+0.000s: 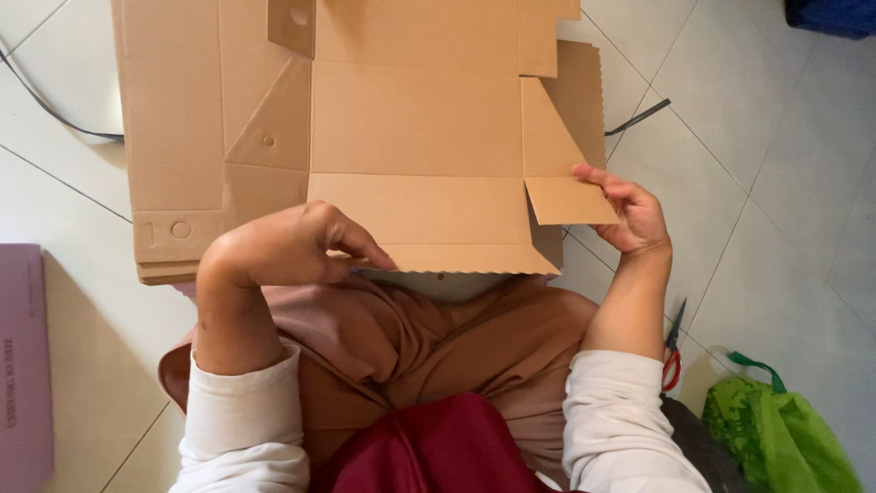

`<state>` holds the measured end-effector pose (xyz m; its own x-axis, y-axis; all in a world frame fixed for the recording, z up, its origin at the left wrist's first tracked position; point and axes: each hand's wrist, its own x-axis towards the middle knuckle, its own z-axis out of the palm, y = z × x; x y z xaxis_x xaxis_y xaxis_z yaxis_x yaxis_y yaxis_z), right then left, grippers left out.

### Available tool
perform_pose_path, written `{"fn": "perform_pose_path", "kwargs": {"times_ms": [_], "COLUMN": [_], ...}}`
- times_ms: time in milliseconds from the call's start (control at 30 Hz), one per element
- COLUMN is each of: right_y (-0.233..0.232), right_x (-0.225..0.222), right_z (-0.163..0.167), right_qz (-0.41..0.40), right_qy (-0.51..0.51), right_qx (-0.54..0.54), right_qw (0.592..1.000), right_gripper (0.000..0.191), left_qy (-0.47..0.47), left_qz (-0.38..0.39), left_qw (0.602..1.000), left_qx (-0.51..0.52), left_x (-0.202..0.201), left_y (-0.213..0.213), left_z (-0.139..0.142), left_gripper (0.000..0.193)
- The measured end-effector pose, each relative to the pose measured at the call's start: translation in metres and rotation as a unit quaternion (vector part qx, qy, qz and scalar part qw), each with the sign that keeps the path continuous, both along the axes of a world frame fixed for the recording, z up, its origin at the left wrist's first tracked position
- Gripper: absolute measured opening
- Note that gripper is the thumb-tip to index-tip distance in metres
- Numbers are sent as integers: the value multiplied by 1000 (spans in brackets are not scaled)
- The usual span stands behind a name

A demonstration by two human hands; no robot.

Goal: The person assembles a pink shoebox from a flat cardboard sheet by folding the sides and tucking the tabs into slots. They handle multiple flat sheets and completed boxes, working on the floor.

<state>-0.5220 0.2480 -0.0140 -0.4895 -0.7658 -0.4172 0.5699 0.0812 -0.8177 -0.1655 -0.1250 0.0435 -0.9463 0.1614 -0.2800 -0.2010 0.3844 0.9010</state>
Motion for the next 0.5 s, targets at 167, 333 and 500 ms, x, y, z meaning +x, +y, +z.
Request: {"fn": "perform_pose_path", "kwargs": {"times_ms": [167, 333, 500], "right_y": [-8, -24, -31], "right_x": [13, 1, -13], "right_z": [5, -28, -59], "right_qz": [39, 16, -54], "right_qy": [94, 163, 223], "right_qx": [72, 257, 258], "right_qw": [992, 953, 938], "right_gripper": [45, 31, 26], "left_qy": [-15, -15, -3], "left_qz": [-24, -50, -40], "left_qw": [999, 997, 999], "left_qx": [-41, -56, -18], "left_x": [-13, -29, -27], "left_y": [14, 32, 25], "left_z": [-15, -24, -26], "left_gripper": [50, 47, 38]}}
